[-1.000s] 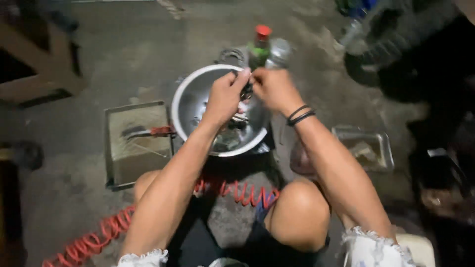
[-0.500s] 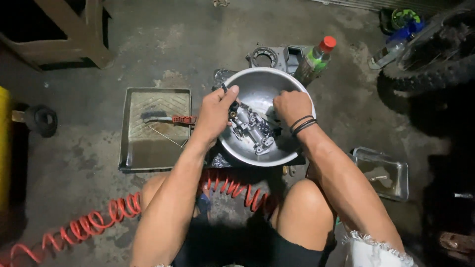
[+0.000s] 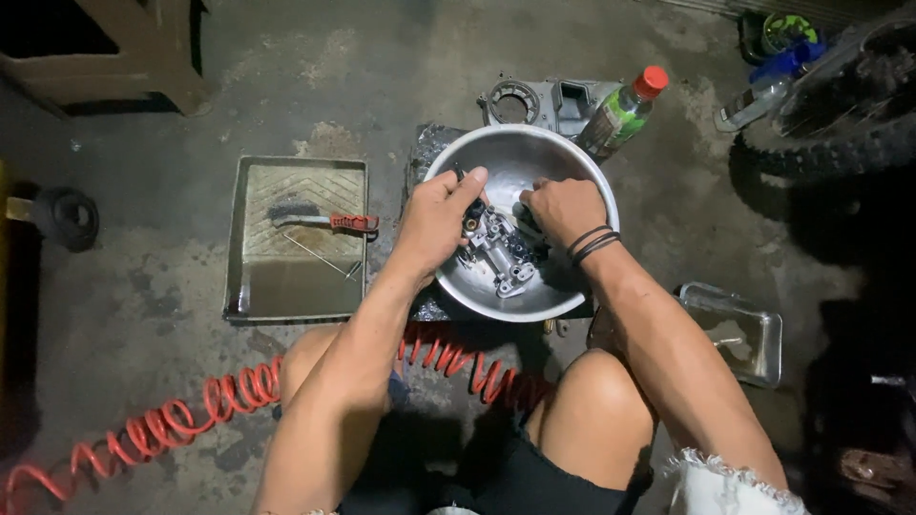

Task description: The person cleans small mechanical parts in a metal bowl using a toothbrush and a liquid from a bottle. They then use a green air blow gun to dry the parts and inspect them by hand.

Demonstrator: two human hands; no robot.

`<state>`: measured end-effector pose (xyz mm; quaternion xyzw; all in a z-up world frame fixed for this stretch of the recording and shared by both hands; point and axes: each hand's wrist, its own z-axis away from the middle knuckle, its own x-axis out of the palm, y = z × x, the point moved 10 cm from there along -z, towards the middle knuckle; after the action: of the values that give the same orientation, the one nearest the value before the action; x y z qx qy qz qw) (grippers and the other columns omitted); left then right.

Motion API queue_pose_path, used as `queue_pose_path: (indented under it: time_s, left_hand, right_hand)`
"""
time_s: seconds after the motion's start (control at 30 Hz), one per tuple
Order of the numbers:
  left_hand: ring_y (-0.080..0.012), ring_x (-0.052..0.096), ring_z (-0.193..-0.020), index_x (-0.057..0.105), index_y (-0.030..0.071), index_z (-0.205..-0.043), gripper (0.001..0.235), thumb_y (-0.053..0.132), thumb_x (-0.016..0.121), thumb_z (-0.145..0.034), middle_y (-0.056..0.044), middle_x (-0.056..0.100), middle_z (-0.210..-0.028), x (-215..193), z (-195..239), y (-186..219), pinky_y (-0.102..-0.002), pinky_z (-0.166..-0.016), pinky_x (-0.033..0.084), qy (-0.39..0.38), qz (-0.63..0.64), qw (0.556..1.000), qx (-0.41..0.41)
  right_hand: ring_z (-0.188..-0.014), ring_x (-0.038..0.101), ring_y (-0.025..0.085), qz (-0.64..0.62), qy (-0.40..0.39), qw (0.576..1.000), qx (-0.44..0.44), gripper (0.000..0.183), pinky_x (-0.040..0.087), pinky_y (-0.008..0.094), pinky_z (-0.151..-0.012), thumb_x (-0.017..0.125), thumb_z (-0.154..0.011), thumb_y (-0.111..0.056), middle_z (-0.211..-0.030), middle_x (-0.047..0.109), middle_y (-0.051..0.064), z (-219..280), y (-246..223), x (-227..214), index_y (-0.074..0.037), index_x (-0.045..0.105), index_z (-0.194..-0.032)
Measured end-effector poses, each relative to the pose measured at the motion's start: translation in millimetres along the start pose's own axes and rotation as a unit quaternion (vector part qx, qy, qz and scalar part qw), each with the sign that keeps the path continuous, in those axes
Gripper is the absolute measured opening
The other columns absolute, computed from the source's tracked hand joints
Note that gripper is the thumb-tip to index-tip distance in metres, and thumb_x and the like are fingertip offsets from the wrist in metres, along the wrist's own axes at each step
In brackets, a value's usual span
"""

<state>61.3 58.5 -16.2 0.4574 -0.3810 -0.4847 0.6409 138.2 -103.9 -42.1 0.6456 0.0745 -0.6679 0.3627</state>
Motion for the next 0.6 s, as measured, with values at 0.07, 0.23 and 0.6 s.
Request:
queue_pose_path:
  time_s: [0.07, 0.23, 0.6]
  left_hand:
    - [-0.0184, 0.067, -0.059, 0.075, 0.006, -0.078, 0.034, 0.036, 0.073, -0.092, -0.017, 0.069, -0.067, 1, 3, 1, -0.026, -0.048, 0.064, -0.001, 0.002, 1.000, -0.001]
    - [-0.0201, 0.070, -0.057, 0.077, 0.009, -0.078, 0.033, 0.039, 0.073, -0.091, -0.015, 0.069, -0.066, 2, 8, 8, -0.025, -0.046, 0.065, -0.004, -0.031, 0.999, -0.006]
    - [-0.0459, 0.074, -0.088, 0.077, -0.004, -0.097, 0.024, 0.008, 0.057, -0.092, -0.026, 0.074, -0.094, 102, 6, -65, -0.062, -0.072, 0.061, -0.243, -0.593, 0.761, 0.105]
  right_hand:
    - [-0.081, 0.077, 0.032, -0.004, 0.000, 1.000, 0.000, 0.023, 0.061, 0.047, -0.065, 0.063, -0.089, -0.012, -0.114, 0.078, 0.004, 1, 2, 0, -0.022, 0.079, -0.102]
    - [-0.078, 0.077, 0.033, -0.036, -0.007, 0.999, 0.019, 0.020, 0.061, 0.049, -0.067, 0.061, -0.090, -0.012, -0.116, 0.077, 0.005, 4, 19, -2, -0.017, 0.076, -0.103]
    - [-0.078, 0.074, 0.034, -0.194, 0.028, 0.979, 0.058, 0.010, 0.060, 0.048, -0.069, 0.063, -0.098, -0.022, -0.089, 0.074, 0.002, 49, 41, -50, -0.024, 0.072, -0.100]
